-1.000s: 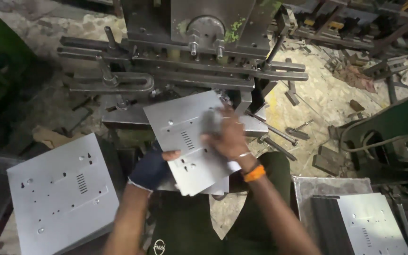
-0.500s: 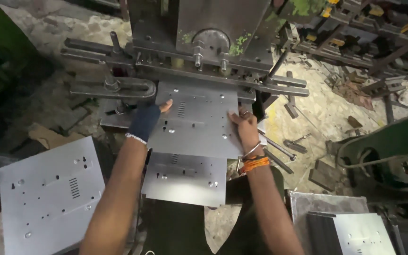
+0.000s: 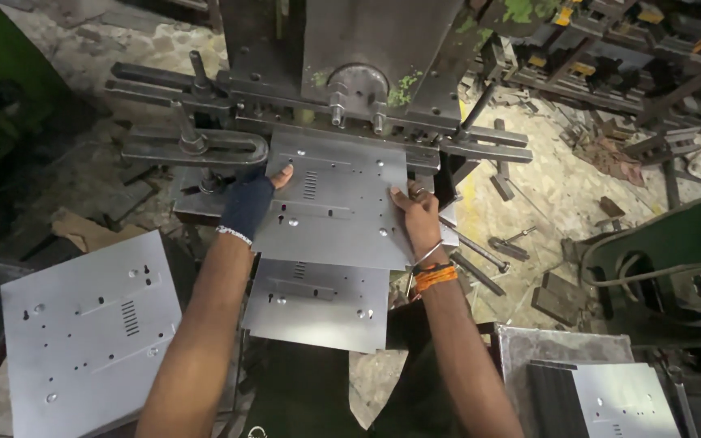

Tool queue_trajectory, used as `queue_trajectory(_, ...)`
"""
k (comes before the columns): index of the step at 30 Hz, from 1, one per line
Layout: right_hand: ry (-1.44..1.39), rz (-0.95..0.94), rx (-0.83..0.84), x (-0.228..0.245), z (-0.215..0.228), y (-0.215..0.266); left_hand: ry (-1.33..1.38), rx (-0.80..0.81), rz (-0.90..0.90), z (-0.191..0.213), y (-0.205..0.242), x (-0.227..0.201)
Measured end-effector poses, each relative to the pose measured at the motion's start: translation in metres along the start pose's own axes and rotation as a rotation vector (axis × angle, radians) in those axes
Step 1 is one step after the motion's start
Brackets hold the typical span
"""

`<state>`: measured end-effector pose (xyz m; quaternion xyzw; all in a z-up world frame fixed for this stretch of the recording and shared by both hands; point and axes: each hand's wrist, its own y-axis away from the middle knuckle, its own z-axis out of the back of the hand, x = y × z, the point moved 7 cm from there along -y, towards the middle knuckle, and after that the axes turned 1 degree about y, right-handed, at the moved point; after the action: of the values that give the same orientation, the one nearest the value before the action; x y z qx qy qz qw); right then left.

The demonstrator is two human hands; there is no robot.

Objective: Operating a stamping machine to process metal sheets and stacking the finished products.

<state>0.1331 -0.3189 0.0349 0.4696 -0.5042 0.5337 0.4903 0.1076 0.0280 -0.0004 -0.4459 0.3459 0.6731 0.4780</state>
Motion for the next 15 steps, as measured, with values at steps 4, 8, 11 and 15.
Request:
queue_trajectory(4,-0.076,-0.003,0.011,-0.001,-0.003,0.002,-0.123,-0.054,-0.142,-0.003,-0.009,0.005)
queue_trajectory(8,-0.05,0.029,0.03,0.005,0.001,0.012,-0.185,-0.093,-0.189,-0.007,-0.013,0.024)
queue_trajectory(11,0.197,-0.004,0.057,0.011,0.014,0.018,-0.179,-0.185,-0.395,-0.005,0.017,0.022)
queue_trajectory(15,1.025,0.421,-0.05,0.062,-0.02,0.062,0.158,-0.287,-0.326,0.049,0.114,0.013)
